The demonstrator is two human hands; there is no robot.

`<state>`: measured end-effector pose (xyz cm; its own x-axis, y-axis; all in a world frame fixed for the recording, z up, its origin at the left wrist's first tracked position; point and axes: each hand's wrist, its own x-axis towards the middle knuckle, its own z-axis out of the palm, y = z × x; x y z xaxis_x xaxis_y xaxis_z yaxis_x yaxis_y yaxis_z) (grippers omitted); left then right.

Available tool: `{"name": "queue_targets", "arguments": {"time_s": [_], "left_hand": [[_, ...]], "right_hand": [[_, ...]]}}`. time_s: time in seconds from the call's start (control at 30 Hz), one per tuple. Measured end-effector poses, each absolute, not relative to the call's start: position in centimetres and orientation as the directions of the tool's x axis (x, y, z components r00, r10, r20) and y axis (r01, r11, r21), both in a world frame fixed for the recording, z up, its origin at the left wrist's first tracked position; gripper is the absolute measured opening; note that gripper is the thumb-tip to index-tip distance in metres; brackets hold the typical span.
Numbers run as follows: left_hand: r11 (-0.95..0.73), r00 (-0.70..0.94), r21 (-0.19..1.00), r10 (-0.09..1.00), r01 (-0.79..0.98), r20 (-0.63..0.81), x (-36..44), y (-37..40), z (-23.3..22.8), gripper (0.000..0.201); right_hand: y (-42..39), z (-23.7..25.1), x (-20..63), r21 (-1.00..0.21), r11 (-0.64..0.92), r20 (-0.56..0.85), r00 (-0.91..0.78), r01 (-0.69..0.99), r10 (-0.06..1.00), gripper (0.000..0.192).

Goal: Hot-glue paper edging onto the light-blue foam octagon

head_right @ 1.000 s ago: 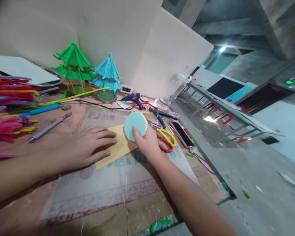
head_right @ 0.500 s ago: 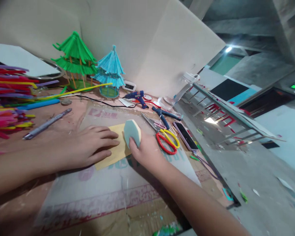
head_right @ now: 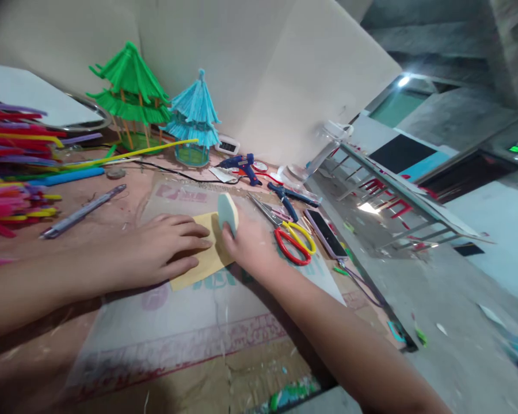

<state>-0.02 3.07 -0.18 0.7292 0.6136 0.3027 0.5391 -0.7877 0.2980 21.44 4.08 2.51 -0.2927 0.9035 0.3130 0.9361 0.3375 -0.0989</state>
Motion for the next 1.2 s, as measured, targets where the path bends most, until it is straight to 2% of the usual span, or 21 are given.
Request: {"name": "queue_targets", "arguments": {"time_s": [0.1, 0.23, 0.33, 0.4, 0.47, 0.5, 0.6, 0.63, 0.7, 0.73, 0.8, 0.87, 1.07, 1.2], "left_hand": [[-0.778, 0.724, 0.288, 0.626, 0.558, 0.289, 0.0, 3.0, -0.1, 0.034], [-0.783, 0.727, 0.300, 0.620, 0.545, 0.296, 0.0, 2.9, 0.1, 0.032], [-0.788, 0.733, 0.312, 0.611, 0.530, 0.297, 0.0, 3.0, 0.1, 0.031], [-0.785, 0.732, 0.316, 0.615, 0.533, 0.292, 0.0, 3.1, 0.1, 0.032], [-0.780, 0.728, 0.323, 0.621, 0.537, 0.290, -0.1, 3.0, 0.0, 0.032], [-0.776, 0.724, 0.330, 0.625, 0.537, 0.291, -0.1, 3.0, 0.0, 0.033], [-0.761, 0.703, 0.375, 0.641, 0.530, 0.309, -0.3, 2.9, -0.3, 0.034], [-0.752, 0.685, 0.401, 0.651, 0.524, 0.326, -0.4, 2.9, -0.4, 0.034], [-0.732, 0.631, 0.460, 0.674, 0.502, 0.384, -0.5, 3.0, -0.5, 0.033], [-0.724, 0.594, 0.489, 0.684, 0.486, 0.423, -0.6, 3.1, -0.5, 0.032], [-0.709, 0.515, 0.543, 0.703, 0.450, 0.491, -0.7, 3.2, -0.3, 0.029], [-0.695, 0.452, 0.585, 0.717, 0.418, 0.530, -0.8, 3.3, 0.0, 0.029], [-0.731, 0.437, 0.574, 0.681, 0.368, 0.588, -0.9, 3.2, 0.9, 0.024], [-0.665, 0.444, 0.648, 0.740, 0.372, 0.505, -0.7, 2.8, 1.3, 0.026]], "right_hand": [[5.5, 2.8, 20.8, -0.080, 0.308, 0.307, -0.270, 0.948, 0.913, 0.045], [2.9, 3.2, 22.0, -0.135, 0.410, 0.324, -0.351, 0.902, 0.879, 0.041], [1.6, 3.0, 22.4, -0.189, 0.376, 0.281, -0.317, 0.907, 0.906, 0.040], [2.7, 2.8, 21.9, -0.348, 0.340, 0.294, -0.243, 0.874, 0.924, 0.038], [4.8, 2.7, 21.2, -0.588, 0.296, 0.309, -0.129, 0.753, 0.942, 0.037], [5.8, 2.8, 20.9, -0.655, 0.282, 0.312, -0.089, 0.701, 0.946, 0.035], [7.1, 3.6, 20.7, -0.773, 0.246, 0.283, -0.028, 0.585, 0.959, 0.022], [6.8, 3.8, 20.7, -0.811, 0.228, 0.254, -0.028, 0.538, 0.967, 0.025], [5.2, 4.1, 20.9, -0.922, 0.148, 0.143, -0.042, 0.357, 0.989, 0.033], [4.3, 4.2, 20.9, -0.981, 0.061, 0.050, -0.059, 0.187, 0.997, 0.035], [2.6, 4.1, 20.7, -0.987, -0.114, -0.101, -0.121, -0.109, 0.988, 0.038], [1.6, 3.8, 20.3, -0.943, -0.213, -0.169, -0.181, -0.256, 0.969, 0.039], [1.8, 2.5, 19.7, -0.935, -0.213, -0.137, -0.266, -0.284, 0.954, 0.035], [1.8, 1.9, 19.8, -0.964, -0.144, -0.075, -0.293, -0.223, 0.953, 0.033]]}}
